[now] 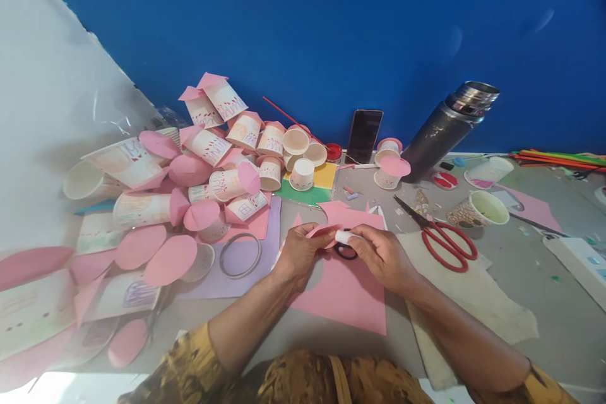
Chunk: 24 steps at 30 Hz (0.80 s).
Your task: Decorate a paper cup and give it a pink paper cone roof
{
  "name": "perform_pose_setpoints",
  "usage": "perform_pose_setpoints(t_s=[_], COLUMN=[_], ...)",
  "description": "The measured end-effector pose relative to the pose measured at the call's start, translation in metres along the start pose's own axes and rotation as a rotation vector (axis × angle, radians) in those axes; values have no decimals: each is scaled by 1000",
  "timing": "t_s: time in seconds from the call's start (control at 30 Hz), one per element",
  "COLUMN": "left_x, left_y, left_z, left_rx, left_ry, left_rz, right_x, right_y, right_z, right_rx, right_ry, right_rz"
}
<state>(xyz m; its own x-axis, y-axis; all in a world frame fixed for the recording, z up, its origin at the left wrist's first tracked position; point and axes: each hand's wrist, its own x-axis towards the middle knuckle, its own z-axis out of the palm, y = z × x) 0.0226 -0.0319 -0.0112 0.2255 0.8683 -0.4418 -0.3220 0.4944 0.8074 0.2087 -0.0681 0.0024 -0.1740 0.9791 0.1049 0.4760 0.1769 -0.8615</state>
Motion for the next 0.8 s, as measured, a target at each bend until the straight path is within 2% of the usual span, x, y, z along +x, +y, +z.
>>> perform_pose_setpoints(t_s=[0.1, 0.23, 0.33, 0.47, 0.8], left_x=[0, -1, -2, -5, -10], left_y=[0, -1, -5, -8, -5], left_z=[-1, -1, 1, 5, 7], left_rx=[-37, -70, -53, -30, 50], left_ry=[-33, -46, -35, -39, -106], left_rz=[-28, -61, -10, 28, 60], right_x=[0, 6, 11, 12, 9], right_y=[2, 4, 2, -2, -4], right_z=[-4, -4, 4, 17, 17], right_rx=[171, 263, 298, 387, 288], right_ry=[151, 231, 188, 51, 113], right_rz=[3, 162, 287, 308, 286])
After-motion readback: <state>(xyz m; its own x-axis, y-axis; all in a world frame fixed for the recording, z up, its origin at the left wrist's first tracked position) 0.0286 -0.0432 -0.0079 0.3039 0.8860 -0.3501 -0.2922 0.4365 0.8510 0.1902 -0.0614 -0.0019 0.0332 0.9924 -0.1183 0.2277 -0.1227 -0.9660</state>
